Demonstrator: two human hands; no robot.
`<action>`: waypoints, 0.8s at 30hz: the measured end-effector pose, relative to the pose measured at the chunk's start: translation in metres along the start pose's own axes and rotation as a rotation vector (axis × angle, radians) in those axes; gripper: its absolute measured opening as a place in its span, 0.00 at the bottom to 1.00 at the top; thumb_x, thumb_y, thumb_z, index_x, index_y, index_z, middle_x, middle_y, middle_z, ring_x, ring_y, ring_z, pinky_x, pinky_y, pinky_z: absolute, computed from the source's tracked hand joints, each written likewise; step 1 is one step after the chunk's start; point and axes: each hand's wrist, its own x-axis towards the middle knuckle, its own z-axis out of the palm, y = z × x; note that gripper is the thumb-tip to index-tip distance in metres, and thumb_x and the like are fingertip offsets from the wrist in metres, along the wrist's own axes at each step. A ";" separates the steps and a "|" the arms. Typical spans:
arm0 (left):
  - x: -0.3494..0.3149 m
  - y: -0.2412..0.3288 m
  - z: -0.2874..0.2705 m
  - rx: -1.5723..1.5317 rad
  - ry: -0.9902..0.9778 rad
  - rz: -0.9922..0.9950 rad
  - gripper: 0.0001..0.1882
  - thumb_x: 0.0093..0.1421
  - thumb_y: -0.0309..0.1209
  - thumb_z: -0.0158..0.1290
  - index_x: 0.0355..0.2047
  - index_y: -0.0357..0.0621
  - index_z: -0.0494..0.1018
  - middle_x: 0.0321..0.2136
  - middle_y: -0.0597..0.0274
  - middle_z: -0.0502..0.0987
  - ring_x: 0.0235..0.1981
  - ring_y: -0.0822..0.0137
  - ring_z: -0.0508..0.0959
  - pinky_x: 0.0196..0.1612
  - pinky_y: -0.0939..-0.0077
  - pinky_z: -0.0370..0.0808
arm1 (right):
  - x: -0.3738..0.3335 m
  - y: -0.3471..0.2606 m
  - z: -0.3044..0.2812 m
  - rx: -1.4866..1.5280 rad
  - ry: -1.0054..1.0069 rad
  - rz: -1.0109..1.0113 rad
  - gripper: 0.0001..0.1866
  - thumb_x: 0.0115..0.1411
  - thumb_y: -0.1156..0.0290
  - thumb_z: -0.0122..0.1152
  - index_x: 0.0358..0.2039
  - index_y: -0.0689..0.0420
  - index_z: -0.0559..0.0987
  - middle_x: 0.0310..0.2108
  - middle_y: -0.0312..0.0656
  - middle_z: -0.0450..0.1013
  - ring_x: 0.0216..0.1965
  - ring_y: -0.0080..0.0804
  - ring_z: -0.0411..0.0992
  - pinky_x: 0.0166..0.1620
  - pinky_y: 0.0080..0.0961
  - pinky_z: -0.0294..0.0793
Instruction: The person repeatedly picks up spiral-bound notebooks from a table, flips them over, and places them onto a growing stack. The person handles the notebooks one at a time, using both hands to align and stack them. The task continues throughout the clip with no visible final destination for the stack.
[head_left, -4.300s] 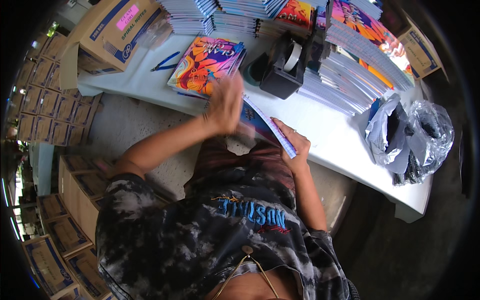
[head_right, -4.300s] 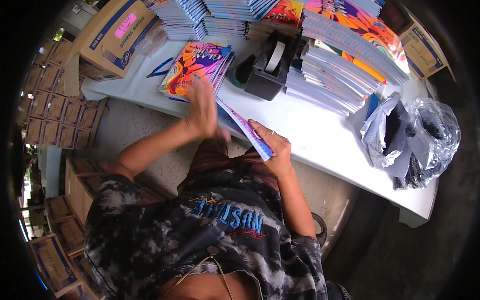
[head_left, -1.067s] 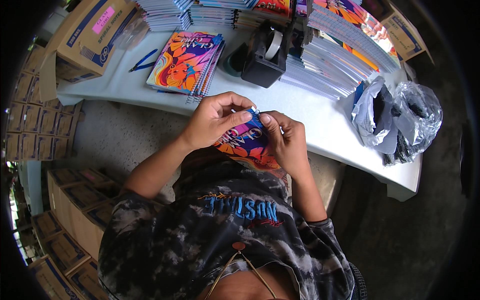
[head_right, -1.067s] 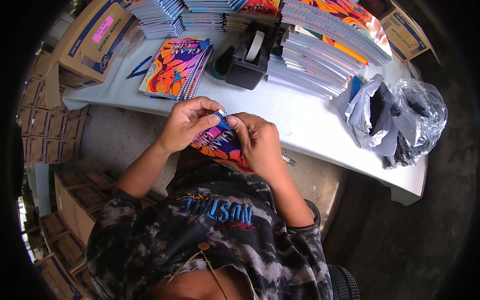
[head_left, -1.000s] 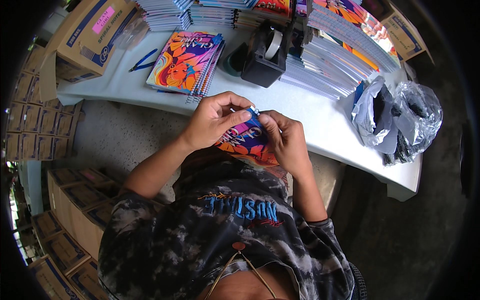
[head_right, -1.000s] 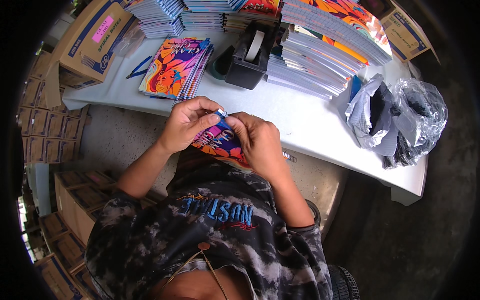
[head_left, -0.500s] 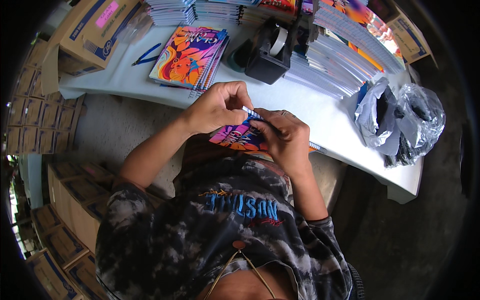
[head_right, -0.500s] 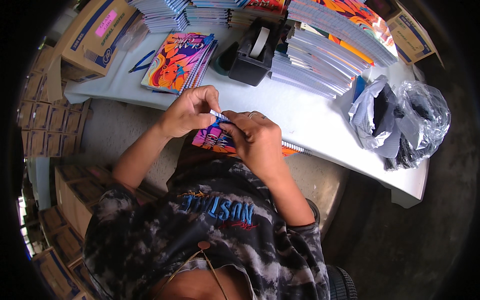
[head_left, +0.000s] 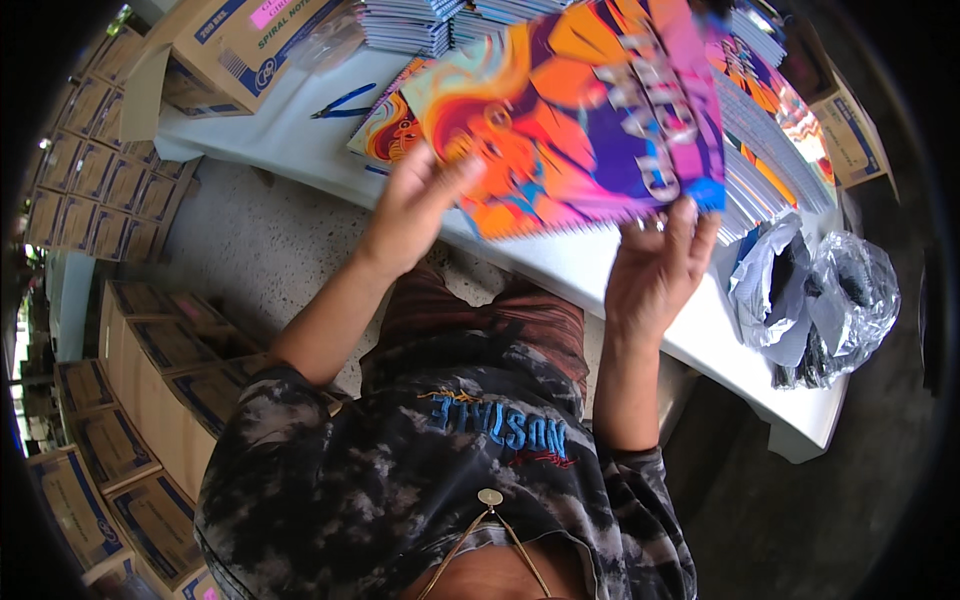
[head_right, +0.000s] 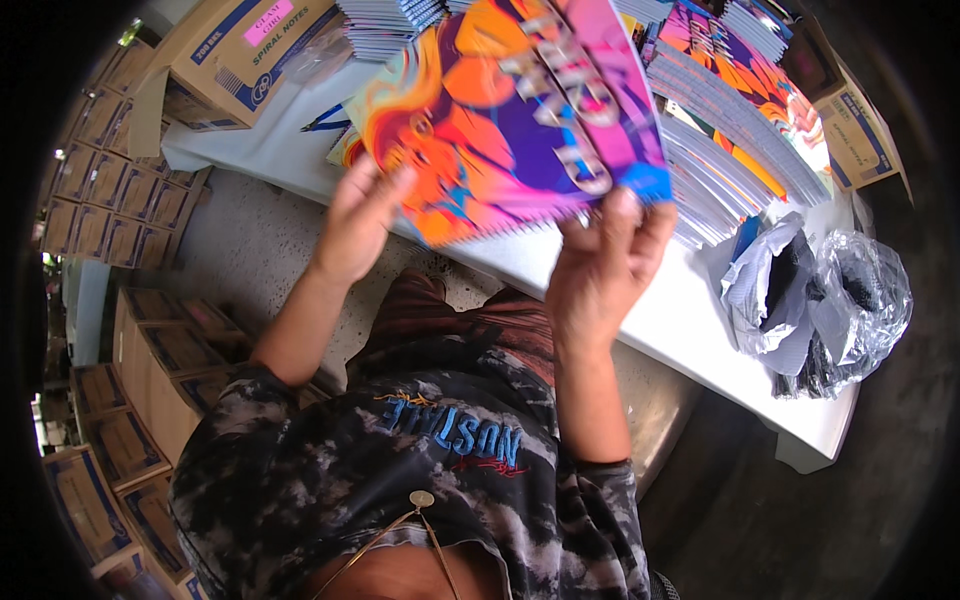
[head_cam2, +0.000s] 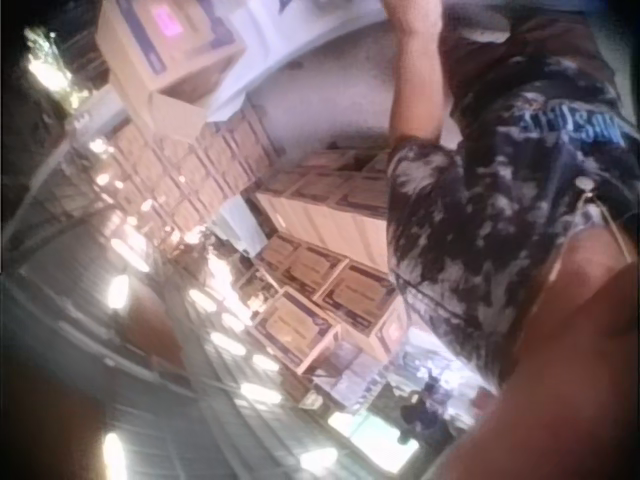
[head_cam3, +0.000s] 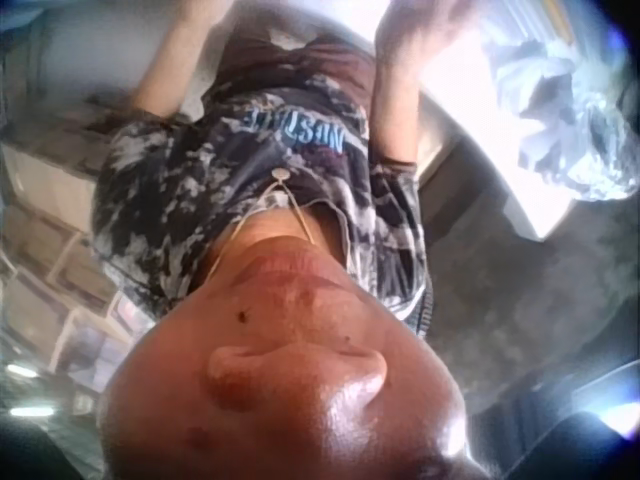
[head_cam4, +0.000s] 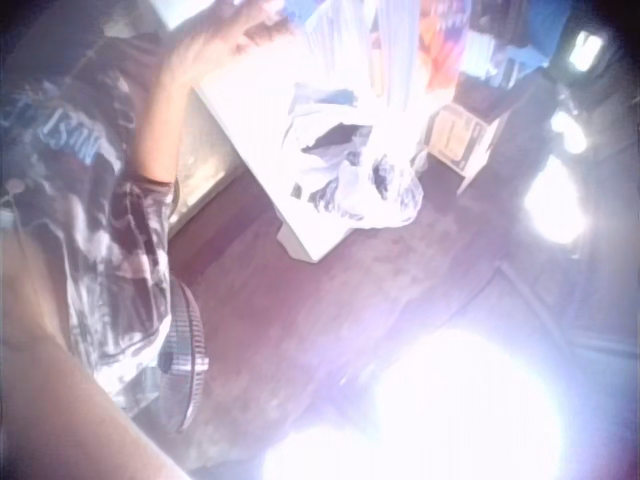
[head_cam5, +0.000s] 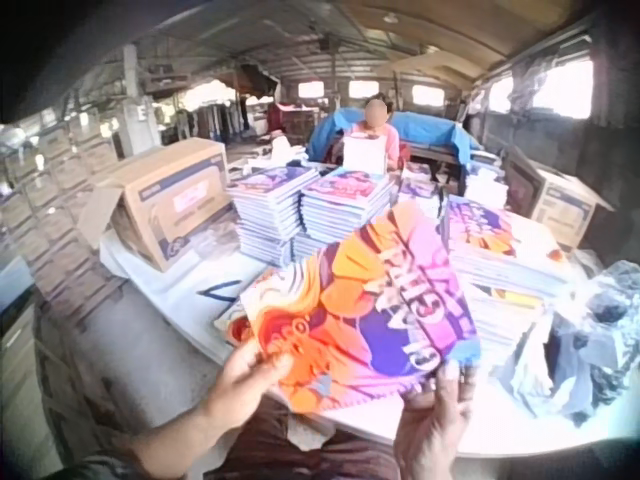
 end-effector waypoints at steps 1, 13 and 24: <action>0.008 0.007 -0.007 0.027 0.098 0.027 0.20 0.58 0.31 0.49 0.48 0.37 0.61 0.42 0.62 0.70 0.41 0.76 0.69 0.46 0.80 0.66 | 0.005 0.005 0.026 -0.042 0.116 0.027 0.09 0.57 0.76 0.51 0.38 0.54 0.64 0.31 0.33 0.68 0.33 0.18 0.68 0.31 0.20 0.75; 0.012 0.113 -0.001 1.326 0.200 0.367 0.19 0.53 0.35 0.55 0.39 0.33 0.65 0.27 0.55 0.75 0.26 0.74 0.73 0.30 0.77 0.70 | 0.076 0.042 0.107 -0.983 -0.965 -0.933 0.17 0.49 0.82 0.55 0.42 0.64 0.72 0.41 0.48 0.71 0.44 0.36 0.68 0.50 0.27 0.63; 0.043 -0.081 -0.106 1.467 0.944 0.107 0.40 0.48 0.38 0.54 0.57 0.38 0.49 0.53 0.43 0.53 0.56 0.46 0.51 0.55 0.52 0.47 | 0.026 0.189 -0.009 -1.045 -0.249 0.037 0.36 0.58 0.60 0.50 0.57 0.70 0.49 0.56 0.58 0.54 0.58 0.41 0.54 0.58 0.26 0.50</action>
